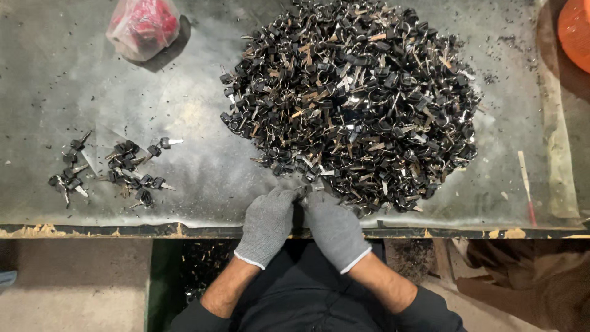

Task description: The person wearing gloves picks keys one at a time from a large pile of mixed keys on a work table and places selected keys onto a smaller pile on the left side of the table, repeating this sorting motion throughout the episode.

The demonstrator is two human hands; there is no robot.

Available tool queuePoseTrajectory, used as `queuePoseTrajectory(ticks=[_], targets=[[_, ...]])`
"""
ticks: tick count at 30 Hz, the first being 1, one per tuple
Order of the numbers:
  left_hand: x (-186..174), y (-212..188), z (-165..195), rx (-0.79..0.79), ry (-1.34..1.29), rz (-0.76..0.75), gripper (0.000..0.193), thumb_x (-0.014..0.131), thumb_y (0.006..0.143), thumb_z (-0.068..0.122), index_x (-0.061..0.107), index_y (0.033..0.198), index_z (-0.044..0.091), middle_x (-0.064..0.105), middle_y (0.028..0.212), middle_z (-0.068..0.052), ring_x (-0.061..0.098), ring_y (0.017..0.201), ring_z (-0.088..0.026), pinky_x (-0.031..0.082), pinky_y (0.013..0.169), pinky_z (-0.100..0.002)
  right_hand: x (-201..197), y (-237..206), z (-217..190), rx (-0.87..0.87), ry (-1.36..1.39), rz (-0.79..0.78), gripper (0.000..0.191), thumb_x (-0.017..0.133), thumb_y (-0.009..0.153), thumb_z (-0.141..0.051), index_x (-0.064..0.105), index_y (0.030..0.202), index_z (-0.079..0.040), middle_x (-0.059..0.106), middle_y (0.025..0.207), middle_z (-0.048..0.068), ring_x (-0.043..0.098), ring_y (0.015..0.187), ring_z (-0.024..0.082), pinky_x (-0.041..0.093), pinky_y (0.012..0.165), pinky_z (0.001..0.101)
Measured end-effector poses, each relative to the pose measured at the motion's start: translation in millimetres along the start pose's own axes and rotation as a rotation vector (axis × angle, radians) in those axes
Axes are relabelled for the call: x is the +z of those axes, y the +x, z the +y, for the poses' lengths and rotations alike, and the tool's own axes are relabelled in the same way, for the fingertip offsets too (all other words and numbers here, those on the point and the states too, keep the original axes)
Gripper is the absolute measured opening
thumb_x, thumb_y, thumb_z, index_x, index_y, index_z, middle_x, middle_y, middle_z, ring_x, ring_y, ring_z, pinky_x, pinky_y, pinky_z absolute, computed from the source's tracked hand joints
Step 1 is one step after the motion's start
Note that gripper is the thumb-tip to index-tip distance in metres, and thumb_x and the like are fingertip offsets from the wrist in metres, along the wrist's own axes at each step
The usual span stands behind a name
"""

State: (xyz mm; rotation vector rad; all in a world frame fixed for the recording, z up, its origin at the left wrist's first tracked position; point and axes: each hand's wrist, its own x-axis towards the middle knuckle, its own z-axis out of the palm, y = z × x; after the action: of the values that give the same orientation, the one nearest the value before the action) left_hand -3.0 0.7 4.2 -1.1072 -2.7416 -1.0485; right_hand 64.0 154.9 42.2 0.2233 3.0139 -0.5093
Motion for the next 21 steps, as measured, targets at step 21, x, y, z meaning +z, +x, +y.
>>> queuePoseTrajectory(ticks=[21], targets=[[-3, 4, 4, -0.002, 0.051, -0.042, 0.036, 0.067, 0.081, 0.007, 0.068, 0.117, 0.006, 0.068, 0.103, -0.018, 0.067, 0.074, -0.036, 0.054, 0.064, -0.049, -1, 9, 10, 0.122, 0.093, -0.351, 0.064, 0.057, 0.099, -0.026, 0.034, 0.146, 0.011, 0.072, 0.091, 0.021, 0.076, 0.073, 0.035, 0.061, 0.06, 0.0446]])
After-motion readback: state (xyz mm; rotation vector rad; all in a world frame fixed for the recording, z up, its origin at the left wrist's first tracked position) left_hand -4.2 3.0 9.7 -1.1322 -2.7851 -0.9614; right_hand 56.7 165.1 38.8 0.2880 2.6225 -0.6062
